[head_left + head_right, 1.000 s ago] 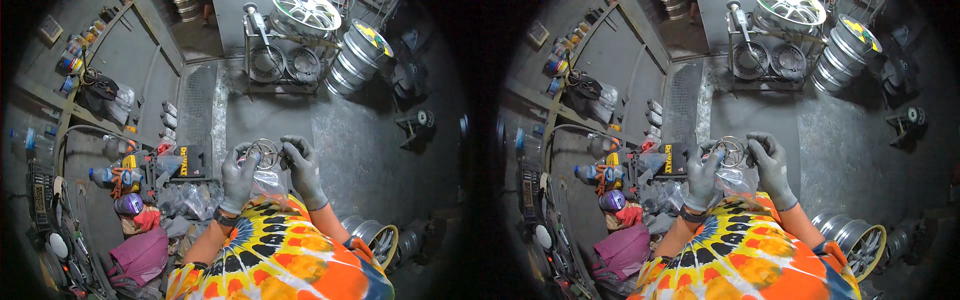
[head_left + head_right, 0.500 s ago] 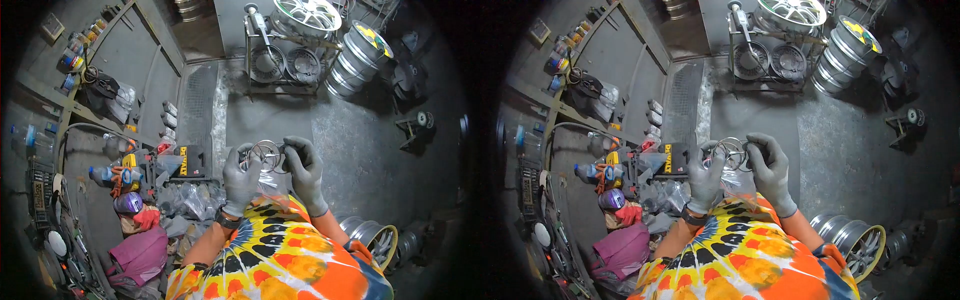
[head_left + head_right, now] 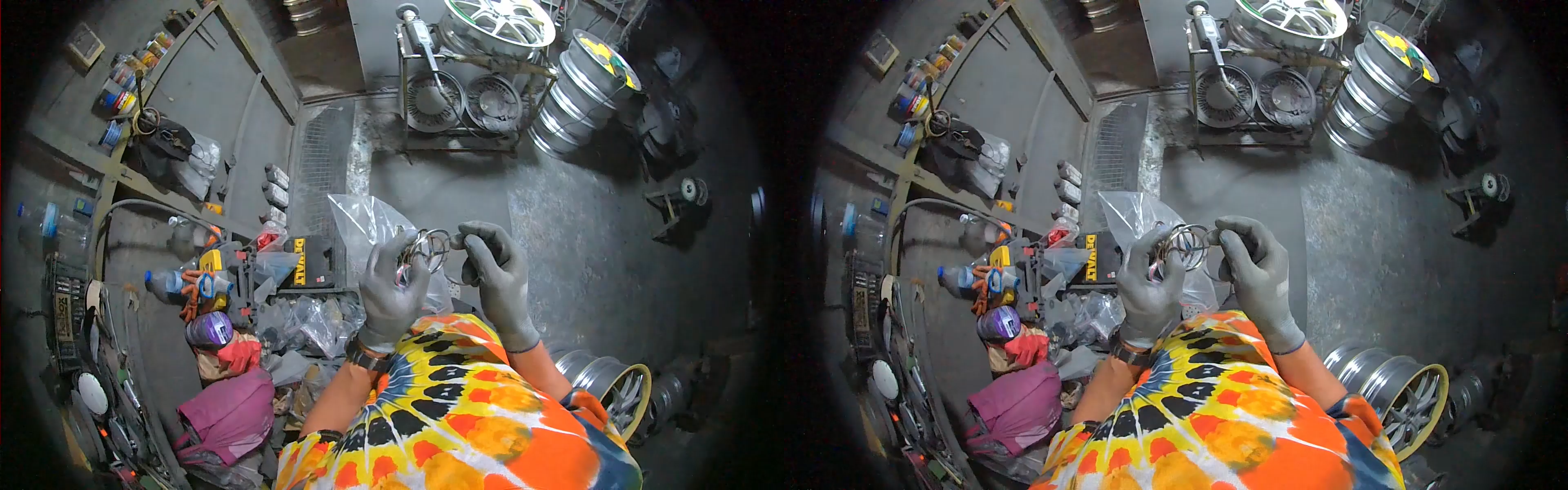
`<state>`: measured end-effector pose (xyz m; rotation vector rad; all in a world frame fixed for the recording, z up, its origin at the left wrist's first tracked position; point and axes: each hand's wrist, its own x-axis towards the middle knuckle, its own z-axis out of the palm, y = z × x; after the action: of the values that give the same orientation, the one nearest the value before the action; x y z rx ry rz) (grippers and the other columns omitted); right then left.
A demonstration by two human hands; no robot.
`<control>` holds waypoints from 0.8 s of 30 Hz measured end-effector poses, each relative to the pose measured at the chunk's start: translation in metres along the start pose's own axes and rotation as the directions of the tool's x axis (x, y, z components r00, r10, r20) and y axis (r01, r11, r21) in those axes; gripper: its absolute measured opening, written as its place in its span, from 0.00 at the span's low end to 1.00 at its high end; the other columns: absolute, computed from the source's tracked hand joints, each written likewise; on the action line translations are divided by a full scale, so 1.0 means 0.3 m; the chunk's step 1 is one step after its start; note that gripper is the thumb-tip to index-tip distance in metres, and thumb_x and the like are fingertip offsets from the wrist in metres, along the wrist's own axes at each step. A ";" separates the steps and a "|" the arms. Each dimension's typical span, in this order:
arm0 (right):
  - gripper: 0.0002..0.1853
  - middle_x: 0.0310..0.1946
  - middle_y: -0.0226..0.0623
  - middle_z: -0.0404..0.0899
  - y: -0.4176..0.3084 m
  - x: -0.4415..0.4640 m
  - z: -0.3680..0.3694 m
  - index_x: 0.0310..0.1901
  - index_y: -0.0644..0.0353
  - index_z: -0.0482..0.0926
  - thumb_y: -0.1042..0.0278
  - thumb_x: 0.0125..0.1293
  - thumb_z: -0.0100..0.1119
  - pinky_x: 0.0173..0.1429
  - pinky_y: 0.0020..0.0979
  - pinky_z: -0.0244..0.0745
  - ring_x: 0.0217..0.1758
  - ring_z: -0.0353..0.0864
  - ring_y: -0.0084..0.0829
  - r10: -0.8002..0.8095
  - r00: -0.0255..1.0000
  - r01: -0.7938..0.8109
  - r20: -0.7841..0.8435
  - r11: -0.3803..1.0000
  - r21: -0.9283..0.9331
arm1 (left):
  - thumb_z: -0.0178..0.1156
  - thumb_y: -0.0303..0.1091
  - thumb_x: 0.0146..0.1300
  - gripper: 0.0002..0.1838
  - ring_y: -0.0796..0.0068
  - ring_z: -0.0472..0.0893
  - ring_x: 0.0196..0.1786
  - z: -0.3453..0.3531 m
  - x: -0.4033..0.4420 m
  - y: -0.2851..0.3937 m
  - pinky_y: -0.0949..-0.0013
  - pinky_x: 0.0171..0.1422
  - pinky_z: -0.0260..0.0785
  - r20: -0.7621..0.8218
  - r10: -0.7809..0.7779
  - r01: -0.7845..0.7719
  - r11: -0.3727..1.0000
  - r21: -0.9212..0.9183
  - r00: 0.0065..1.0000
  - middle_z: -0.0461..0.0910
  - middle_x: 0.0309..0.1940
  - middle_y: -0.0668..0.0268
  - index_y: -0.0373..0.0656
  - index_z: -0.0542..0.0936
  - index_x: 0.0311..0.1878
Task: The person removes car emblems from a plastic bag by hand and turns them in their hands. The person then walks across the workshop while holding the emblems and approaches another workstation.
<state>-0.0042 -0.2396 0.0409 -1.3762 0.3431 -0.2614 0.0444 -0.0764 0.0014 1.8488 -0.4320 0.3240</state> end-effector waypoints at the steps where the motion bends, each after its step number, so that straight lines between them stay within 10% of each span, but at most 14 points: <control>1: 0.13 0.42 0.35 0.87 0.001 -0.005 0.009 0.56 0.66 0.81 0.70 0.76 0.59 0.32 0.20 0.72 0.29 0.76 0.14 -0.001 1.000 0.001 0.003 1.000 0.001 | 0.63 0.23 0.65 0.17 0.66 0.86 0.50 0.001 -0.001 0.002 0.64 0.57 0.77 -0.003 0.001 -0.001 1.000 0.002 1.000 0.86 0.46 0.56 0.33 0.81 0.58; 10: 0.13 0.48 0.39 0.86 0.016 -0.020 0.007 0.57 0.68 0.80 0.79 0.74 0.55 0.49 0.25 0.81 0.43 0.84 0.22 -0.264 0.962 0.264 0.063 0.964 0.013 | 0.62 0.25 0.68 0.16 0.73 0.82 0.51 0.013 -0.008 0.003 0.66 0.59 0.75 -0.037 -0.205 0.201 0.975 -0.096 0.978 0.84 0.48 0.59 0.34 0.79 0.57; 24: 0.14 0.48 0.46 0.86 0.026 0.028 -0.047 0.57 0.67 0.80 0.76 0.72 0.56 0.48 0.31 0.83 0.40 0.86 0.31 0.108 0.983 -0.179 0.152 0.765 0.619 | 0.60 0.26 0.69 0.14 0.72 0.82 0.52 0.032 -0.004 -0.022 0.68 0.60 0.74 -0.058 -0.263 0.254 0.959 -0.128 0.963 0.83 0.48 0.60 0.32 0.79 0.56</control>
<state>-0.0021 -0.2541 0.0305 -0.6839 0.2356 -0.1502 0.0462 -0.0834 -0.0076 1.7451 -0.1507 0.1838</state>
